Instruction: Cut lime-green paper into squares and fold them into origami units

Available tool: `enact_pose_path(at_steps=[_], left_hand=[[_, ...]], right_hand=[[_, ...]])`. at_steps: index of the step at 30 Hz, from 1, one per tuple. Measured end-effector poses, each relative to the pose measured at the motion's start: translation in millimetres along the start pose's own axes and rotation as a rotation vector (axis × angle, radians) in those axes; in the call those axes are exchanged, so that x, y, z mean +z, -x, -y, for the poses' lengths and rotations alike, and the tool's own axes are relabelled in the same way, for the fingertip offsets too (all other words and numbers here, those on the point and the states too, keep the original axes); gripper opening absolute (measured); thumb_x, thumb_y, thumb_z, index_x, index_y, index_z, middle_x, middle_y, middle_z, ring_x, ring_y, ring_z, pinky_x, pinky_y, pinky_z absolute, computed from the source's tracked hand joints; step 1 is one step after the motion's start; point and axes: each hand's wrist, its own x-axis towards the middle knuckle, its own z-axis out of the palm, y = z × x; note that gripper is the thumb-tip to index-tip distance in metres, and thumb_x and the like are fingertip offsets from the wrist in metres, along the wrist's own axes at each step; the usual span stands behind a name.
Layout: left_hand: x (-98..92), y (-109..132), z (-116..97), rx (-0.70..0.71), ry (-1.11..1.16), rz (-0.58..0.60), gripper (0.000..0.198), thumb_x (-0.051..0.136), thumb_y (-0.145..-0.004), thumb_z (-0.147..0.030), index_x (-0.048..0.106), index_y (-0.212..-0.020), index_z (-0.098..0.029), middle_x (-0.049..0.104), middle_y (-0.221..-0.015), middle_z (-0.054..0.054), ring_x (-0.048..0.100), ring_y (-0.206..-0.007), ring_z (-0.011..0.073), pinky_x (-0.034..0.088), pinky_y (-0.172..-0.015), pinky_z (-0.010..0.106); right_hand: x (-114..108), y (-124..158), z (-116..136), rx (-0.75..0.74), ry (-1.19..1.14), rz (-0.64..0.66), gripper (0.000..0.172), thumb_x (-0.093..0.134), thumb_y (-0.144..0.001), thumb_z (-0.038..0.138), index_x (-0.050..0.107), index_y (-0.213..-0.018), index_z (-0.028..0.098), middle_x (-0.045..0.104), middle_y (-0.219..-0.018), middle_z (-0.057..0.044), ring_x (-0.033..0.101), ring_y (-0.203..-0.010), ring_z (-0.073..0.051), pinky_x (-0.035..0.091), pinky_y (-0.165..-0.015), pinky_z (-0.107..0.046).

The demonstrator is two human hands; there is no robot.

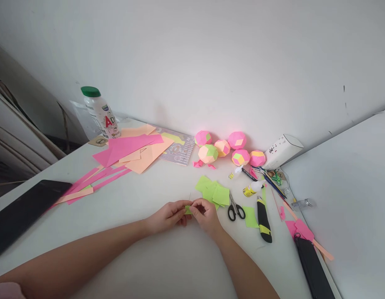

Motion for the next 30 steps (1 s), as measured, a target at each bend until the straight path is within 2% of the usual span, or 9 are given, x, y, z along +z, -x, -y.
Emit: enact_pose_path(at_steps=[3, 8, 11, 13, 17, 23, 30], left_hand=[[0.5, 0.5, 0.4, 0.021, -0.031, 0.003, 0.036, 0.035, -0.092, -0.037, 0.052, -0.121, -0.022, 0.062, -0.089, 0.004, 0.061, -0.07, 0.014, 0.05, -0.069, 0.028], [0.7, 0.3, 1.5, -0.012, 0.019, -0.006, 0.038, 0.037, -0.091, -0.034, 0.044, -0.127, -0.022, 0.062, -0.091, 0.004, 0.061, -0.07, 0.0139, 0.049, -0.069, 0.029], [0.3, -0.2, 0.4, -0.035, 0.101, -0.004, 0.044, 0.044, -0.087, -0.029, 0.039, -0.13, -0.018, 0.062, -0.083, 0.003, 0.061, -0.071, 0.015, 0.049, -0.069, 0.03], [-0.1, -0.4, -2.0, -0.049, 0.145, 0.008, 0.046, 0.047, -0.084, -0.025, 0.041, -0.128, -0.016, 0.062, -0.078, 0.002, 0.063, -0.072, 0.016, 0.049, -0.069, 0.03], [-0.4, -0.8, -8.0, -0.102, 0.15, 0.005, 0.036, 0.052, -0.082, -0.025, 0.051, -0.116, -0.015, 0.065, -0.084, 0.005, 0.064, -0.07, 0.0157, 0.049, -0.068, 0.03], [1.6, -3.0, -7.5, -0.128, 0.17, -0.072, 0.024, 0.054, -0.083, -0.035, 0.056, -0.097, -0.016, 0.067, -0.081, 0.004, 0.064, -0.065, 0.0147, 0.051, -0.063, 0.028], [0.2, -3.0, -5.2, -0.15, 0.166, -0.036, 0.032, 0.049, -0.085, -0.047, 0.055, -0.083, -0.016, 0.067, -0.074, 0.004, 0.063, -0.059, 0.0131, 0.047, -0.055, 0.024]], right_hand=[[0.1, 0.2, -0.1, 0.043, -0.076, 0.011, 0.018, 0.064, -0.079, 0.035, 0.057, -0.072, 0.02, 0.06, -0.069, -0.001, 0.06, -0.058, -0.015, 0.049, -0.057, -0.029], [0.9, 0.5, -0.4, 0.04, -0.129, -0.056, 0.018, 0.067, -0.076, 0.034, 0.058, -0.071, 0.02, 0.06, -0.067, 0.001, 0.06, -0.054, -0.014, 0.05, -0.055, -0.029], [1.6, 0.5, 0.4, 0.05, -0.142, -0.105, 0.02, 0.069, -0.074, 0.035, 0.058, -0.069, 0.02, 0.061, -0.067, 0.0, 0.058, -0.052, -0.013, 0.05, -0.053, -0.028], [1.8, 0.7, 0.6, 0.047, -0.119, -0.134, 0.02, 0.068, -0.074, 0.037, 0.059, -0.069, 0.019, 0.061, -0.065, 0.0, 0.056, -0.051, -0.013, 0.049, -0.05, -0.027], [1.3, 1.3, -0.5, 0.037, -0.048, -0.16, 0.02, 0.067, -0.075, 0.037, 0.06, -0.069, 0.019, 0.062, -0.066, -0.002, 0.053, -0.053, -0.012, 0.047, -0.049, -0.026], [1.0, 1.0, 1.4, 0.036, -0.045, -0.146, 0.02, 0.067, -0.075, 0.037, 0.06, -0.069, 0.019, 0.061, -0.065, -0.001, 0.05, -0.053, -0.012, 0.045, -0.049, -0.025], [0.4, -0.7, 4.7, 0.006, -0.039, -0.072, 0.022, 0.066, -0.076, 0.037, 0.058, -0.067, 0.019, 0.056, -0.067, 0.0, 0.048, -0.056, -0.012, 0.043, -0.051, -0.025]])
